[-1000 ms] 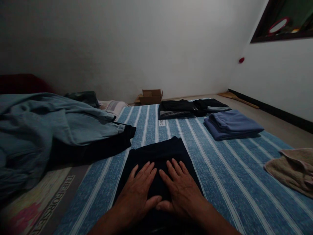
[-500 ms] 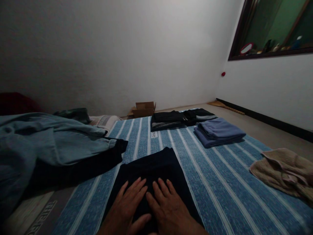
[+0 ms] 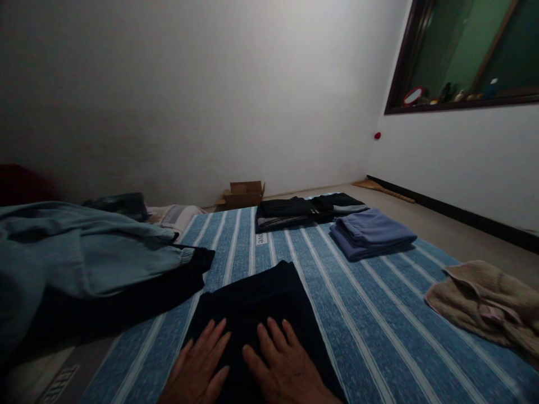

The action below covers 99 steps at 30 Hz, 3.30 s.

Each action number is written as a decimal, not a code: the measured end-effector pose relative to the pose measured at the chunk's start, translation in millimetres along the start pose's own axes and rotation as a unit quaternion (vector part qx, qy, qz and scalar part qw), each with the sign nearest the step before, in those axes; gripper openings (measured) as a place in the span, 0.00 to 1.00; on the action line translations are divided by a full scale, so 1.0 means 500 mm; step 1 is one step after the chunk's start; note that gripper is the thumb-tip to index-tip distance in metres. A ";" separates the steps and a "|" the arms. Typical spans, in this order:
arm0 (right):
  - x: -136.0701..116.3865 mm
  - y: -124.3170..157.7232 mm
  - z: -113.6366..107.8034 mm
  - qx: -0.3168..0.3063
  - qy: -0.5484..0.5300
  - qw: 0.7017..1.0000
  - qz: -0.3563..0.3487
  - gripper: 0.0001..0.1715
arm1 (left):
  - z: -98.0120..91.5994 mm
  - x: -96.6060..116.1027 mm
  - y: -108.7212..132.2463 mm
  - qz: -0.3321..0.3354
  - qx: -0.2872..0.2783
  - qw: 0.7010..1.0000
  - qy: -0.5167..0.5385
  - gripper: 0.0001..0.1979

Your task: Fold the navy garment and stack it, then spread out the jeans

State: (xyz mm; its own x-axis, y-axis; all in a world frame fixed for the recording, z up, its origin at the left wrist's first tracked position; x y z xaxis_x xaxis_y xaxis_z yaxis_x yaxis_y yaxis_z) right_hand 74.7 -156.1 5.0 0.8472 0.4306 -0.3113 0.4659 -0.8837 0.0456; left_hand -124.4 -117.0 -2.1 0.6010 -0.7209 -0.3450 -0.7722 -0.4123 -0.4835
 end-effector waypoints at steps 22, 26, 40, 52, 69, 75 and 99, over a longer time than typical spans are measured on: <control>-0.005 0.002 0.010 0.076 0.029 0.997 0.012 0.28 | 0.010 -0.018 0.009 -0.034 -0.015 0.997 0.062 0.23; -0.006 0.001 0.009 0.077 0.025 0.997 0.016 0.27 | 0.007 -0.017 0.008 -0.021 -0.008 0.999 0.048 0.24; -0.002 0.001 0.014 0.064 0.017 0.998 0.003 0.30 | 0.015 -0.016 0.013 -0.045 -0.036 0.995 0.081 0.23; -0.021 0.025 -0.023 0.002 -0.032 0.999 0.018 0.53 | -0.019 0.008 -0.013 -0.085 -0.088 0.986 0.117 0.21; -0.026 0.029 -0.022 -0.045 -0.043 0.996 0.058 0.50 | -0.033 0.025 -0.025 -0.137 -0.158 0.958 0.196 0.22; -0.027 0.031 -0.023 -0.041 -0.054 0.996 0.060 0.51 | -0.043 0.026 -0.031 -0.147 -0.171 0.952 0.206 0.22; 0.125 -0.102 -0.117 0.072 0.008 0.988 0.134 0.32 | -0.084 0.023 -0.144 -0.111 -0.293 0.911 0.268 0.34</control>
State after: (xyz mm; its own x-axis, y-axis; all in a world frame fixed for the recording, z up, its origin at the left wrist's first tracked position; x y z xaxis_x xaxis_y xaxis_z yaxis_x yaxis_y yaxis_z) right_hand 118.6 -73.3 38.9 0.9396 0.1796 -0.2914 0.1842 -0.9828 -0.0118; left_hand -70.6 -118.7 62.5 0.6899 -0.6870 0.2280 -0.7157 -0.6946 0.0728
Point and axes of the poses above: each hand's wrist, its own y-axis away from the middle knuckle, its own z-axis out of the palm, x = y × z, the point moved 3 cm from there along -y, towards the middle knuckle, and after that the axes turned 7 degrees about z, right-handed, at the moved point
